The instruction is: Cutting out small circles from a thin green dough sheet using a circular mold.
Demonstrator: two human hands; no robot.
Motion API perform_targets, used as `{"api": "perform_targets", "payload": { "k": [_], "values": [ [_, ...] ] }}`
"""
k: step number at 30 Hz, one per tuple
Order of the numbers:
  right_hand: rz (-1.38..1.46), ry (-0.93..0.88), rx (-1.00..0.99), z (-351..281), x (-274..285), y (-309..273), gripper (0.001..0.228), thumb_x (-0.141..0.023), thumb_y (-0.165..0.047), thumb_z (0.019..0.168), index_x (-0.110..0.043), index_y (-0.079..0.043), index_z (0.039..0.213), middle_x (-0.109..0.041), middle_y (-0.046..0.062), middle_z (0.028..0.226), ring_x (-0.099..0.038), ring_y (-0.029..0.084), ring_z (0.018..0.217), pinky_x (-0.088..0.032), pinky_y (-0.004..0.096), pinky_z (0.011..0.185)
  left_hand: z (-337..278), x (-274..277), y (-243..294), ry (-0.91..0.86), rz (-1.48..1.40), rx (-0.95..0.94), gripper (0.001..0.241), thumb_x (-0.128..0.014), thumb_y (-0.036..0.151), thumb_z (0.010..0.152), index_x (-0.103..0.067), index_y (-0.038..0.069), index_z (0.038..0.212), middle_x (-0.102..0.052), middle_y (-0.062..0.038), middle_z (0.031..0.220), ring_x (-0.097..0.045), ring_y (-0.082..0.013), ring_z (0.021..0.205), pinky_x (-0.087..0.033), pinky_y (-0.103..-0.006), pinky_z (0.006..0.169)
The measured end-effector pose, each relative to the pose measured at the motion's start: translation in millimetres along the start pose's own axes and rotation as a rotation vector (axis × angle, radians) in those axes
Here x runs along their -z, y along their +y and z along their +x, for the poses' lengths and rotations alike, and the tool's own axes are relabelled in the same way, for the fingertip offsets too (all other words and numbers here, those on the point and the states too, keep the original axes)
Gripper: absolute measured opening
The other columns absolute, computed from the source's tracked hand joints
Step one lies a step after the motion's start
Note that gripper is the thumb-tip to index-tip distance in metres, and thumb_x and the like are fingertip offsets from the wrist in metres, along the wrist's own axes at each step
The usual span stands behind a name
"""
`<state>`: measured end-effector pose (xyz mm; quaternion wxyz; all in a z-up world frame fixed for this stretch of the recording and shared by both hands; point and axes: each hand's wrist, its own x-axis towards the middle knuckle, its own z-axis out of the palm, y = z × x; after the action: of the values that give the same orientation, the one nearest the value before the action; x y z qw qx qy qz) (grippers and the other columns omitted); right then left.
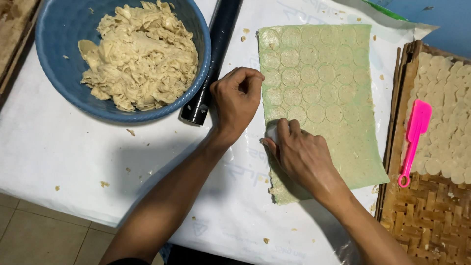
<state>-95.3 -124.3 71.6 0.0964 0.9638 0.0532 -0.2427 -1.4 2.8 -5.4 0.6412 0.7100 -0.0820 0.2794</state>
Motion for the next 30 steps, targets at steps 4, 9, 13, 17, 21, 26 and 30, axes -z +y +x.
{"api": "perform_targets", "payload": {
  "k": [4,9,13,17,21,26,30],
  "values": [
    [0.038,-0.001,-0.017,-2,-3,0,0.048,-0.02,-0.048,0.108,-0.042,-0.01,0.124,-0.061,0.014,0.097,-0.076,0.036,0.078,-0.061,0.052,0.069,3,3,13,0.022,0.013,-0.008,0.013,-0.068,0.004,0.089,-0.077,0.011,0.093,-0.072,-0.009,0.069,-0.075,-0.0257,0.068,-0.057,-0.0322,0.058],
    [0.011,0.057,-0.02,-2,-10,-2,0.048,-0.022,-0.05,0.107,-0.043,-0.009,0.12,-0.06,0.013,0.095,-0.075,0.038,0.076,-0.059,0.053,0.067,0,-5,-1,0.032,0.0,-0.016,0.007,-0.076,0.005,0.09,-0.079,0.01,0.093,-0.075,-0.008,0.073,-0.076,-0.0226,0.071,-0.058,-0.0289,0.06],
    [0.081,0.067,-0.007,-5,-12,4,0.051,-0.026,-0.054,0.105,-0.042,-0.009,0.121,-0.059,0.014,0.094,-0.074,0.045,0.079,-0.058,0.058,0.071,2,0,6,0.032,0.03,-0.014,0.009,-0.08,0.013,0.088,-0.076,0.013,0.081,-0.068,-0.002,0.063,-0.071,-0.0168,0.061,-0.054,-0.0253,0.057],
    [0.344,0.116,-0.14,-20,-9,26,0.043,-0.036,-0.046,0.104,-0.041,-0.008,0.124,-0.065,0.022,0.08,-0.072,0.053,0.08,-0.053,0.064,0.074,3,-1,6,0.04,0.044,0.003,0.02,-0.068,0.021,0.099,-0.071,0.013,0.081,-0.067,-0.002,0.064,-0.071,-0.0225,0.064,-0.055,-0.0314,0.058],
    [0.356,0.19,-0.285,-39,-15,47,0.041,-0.039,-0.043,0.107,-0.039,-0.007,0.126,-0.067,0.028,0.074,-0.07,0.057,0.077,-0.052,0.064,0.075,2,-3,1,0.027,0.072,-0.017,0.016,-0.06,0.017,0.104,-0.074,0.012,0.097,-0.072,-0.004,0.077,-0.075,-0.024,0.079,-0.058,-0.0332,0.068],
    [0.307,0.246,-0.174,-36,-32,55,0.046,-0.042,-0.043,0.105,-0.04,-0.001,0.125,-0.068,0.028,0.086,-0.071,0.045,0.067,-0.058,0.051,0.058,4,0,4,-0.013,0.092,-0.029,0.025,-0.07,-0.001,0.093,-0.07,0.008,0.116,-0.071,-0.005,0.101,-0.067,-0.0155,0.068,-0.056,-0.023,0.056],
    [0.257,0.185,-0.08,-28,-24,47,0.057,-0.043,-0.049,0.101,-0.042,0.0,0.131,-0.064,0.021,0.1,-0.072,0.033,0.064,-0.064,0.041,0.047,9,6,20,-0.062,0.11,-0.001,0.008,-0.069,0.005,0.093,-0.07,0.001,0.1,-0.073,-0.005,0.084,-0.056,-0.0104,0.056,-0.047,-0.0236,0.049]
  ]
}}
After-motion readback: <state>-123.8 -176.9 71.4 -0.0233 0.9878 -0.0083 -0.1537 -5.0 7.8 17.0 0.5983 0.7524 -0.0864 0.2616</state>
